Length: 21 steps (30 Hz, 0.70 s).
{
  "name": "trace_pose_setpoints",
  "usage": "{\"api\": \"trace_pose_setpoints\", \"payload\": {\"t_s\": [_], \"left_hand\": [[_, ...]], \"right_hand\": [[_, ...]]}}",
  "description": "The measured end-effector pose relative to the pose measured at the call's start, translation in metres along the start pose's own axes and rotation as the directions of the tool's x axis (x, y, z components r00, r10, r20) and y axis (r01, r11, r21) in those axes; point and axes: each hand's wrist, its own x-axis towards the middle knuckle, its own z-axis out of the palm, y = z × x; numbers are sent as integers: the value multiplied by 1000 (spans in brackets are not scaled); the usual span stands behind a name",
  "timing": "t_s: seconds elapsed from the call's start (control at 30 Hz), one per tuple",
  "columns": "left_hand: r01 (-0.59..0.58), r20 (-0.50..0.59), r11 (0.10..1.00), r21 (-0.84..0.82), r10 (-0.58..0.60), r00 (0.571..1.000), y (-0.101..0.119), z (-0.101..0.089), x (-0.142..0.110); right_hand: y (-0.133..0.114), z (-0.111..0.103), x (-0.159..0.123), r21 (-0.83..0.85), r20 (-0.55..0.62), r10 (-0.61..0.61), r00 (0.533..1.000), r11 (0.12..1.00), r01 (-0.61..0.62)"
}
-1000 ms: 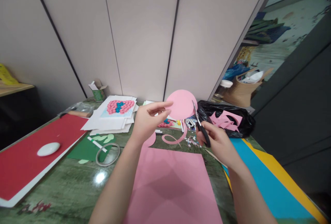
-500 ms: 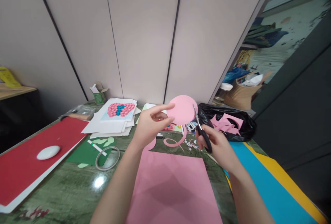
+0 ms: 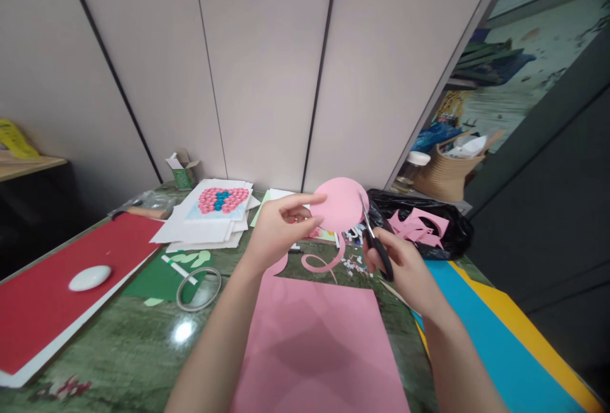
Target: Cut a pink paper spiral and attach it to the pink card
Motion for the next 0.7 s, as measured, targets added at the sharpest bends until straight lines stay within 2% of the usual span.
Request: {"api": "trace_pose_setpoints", "payload": {"t_s": [0.2, 0.7], "left_hand": [[-14, -30, 1000, 18, 15, 999, 0, -1, 0], [-27, -96, 1000, 14, 28, 995, 0, -2, 0]], "right_hand": [[0, 0, -1, 5, 3, 27, 1000, 1000, -27], [0, 0, -1, -7, -19, 2, 1000, 1000, -2]]}}
